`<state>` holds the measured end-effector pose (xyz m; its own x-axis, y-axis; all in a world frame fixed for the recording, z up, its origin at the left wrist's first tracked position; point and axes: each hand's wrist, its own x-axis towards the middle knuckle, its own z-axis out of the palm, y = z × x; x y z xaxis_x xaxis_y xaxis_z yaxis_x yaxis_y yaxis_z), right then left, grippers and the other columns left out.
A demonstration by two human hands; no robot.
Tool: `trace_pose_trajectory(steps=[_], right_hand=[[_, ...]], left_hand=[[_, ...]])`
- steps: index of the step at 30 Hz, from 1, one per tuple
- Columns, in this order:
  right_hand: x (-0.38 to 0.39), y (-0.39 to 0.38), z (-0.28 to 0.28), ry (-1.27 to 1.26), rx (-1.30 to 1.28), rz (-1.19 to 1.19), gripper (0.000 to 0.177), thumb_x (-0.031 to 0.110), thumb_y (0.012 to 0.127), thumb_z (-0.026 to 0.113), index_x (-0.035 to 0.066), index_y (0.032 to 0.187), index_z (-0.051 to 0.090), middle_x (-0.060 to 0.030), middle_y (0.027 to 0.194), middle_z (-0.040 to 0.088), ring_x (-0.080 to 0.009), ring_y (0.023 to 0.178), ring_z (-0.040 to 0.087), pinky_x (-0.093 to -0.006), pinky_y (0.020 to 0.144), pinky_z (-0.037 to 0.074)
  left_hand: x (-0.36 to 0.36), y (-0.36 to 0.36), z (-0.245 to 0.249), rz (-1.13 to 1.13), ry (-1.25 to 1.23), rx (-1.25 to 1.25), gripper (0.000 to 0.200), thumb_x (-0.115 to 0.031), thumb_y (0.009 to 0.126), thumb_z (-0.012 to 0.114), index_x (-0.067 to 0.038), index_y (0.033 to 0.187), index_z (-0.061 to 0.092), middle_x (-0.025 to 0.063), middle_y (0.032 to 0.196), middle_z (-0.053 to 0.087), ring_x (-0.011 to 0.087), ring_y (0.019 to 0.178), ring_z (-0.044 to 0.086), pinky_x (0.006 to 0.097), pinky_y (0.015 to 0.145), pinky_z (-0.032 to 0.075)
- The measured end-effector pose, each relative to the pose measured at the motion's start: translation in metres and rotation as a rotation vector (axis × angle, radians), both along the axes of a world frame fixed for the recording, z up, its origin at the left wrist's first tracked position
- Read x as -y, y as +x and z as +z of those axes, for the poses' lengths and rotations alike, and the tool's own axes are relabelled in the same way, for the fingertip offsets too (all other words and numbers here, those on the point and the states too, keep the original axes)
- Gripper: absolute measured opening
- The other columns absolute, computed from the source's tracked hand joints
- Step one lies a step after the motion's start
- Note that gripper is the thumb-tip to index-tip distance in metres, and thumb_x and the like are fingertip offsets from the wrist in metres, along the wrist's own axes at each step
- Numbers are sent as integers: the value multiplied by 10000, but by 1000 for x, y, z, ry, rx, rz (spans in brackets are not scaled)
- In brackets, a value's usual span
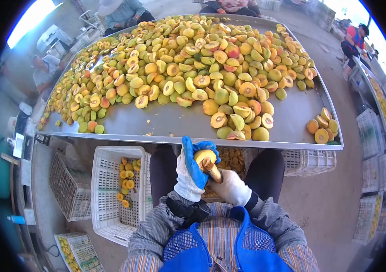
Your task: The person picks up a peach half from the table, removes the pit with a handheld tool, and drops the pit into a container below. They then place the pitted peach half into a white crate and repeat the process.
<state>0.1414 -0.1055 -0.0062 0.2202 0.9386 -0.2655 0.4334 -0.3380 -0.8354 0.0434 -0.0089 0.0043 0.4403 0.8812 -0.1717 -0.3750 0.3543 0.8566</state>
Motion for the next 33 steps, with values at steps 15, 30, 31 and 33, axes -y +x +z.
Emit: trace_pose_trajectory(steps=[15, 30, 31, 33], right_hand=[[0, 18, -4, -171, -284, 296, 266, 247, 802, 724, 43, 971, 699, -121, 743, 685, -204, 721, 666, -341, 709, 519], [15, -2, -15, -232, -301, 548, 368, 286, 787, 700, 75, 1087, 660, -150, 943, 702, -242, 867, 667, -341, 766, 519], [15, -5, 35, -494, 57, 462, 372, 293, 798, 688, 68, 1092, 659, -153, 942, 703, -240, 859, 668, -342, 763, 517], [6, 8, -23, -403, -88, 553, 392, 326, 802, 685, 63, 1092, 660, -165, 929, 700, -263, 853, 672, -357, 764, 517]], left_hand=[[-16, -16, 14, -383, 143, -316, 423, -341, 957, 608, 38, 798, 705, 105, 750, 688, 141, 658, 619, 277, 654, 510], [-18, -48, -9, -626, 509, -93, 413, -308, 987, 527, 42, 834, 684, 119, 807, 691, 210, 726, 662, 309, 718, 522], [-22, -54, -11, -471, 767, -204, 451, -352, 991, 508, 34, 832, 680, 126, 807, 687, 230, 718, 663, 316, 719, 523], [-38, -83, -25, -24, -136, 142, 358, -312, 960, 569, 21, 877, 673, 121, 752, 667, 245, 682, 656, 322, 720, 530]])
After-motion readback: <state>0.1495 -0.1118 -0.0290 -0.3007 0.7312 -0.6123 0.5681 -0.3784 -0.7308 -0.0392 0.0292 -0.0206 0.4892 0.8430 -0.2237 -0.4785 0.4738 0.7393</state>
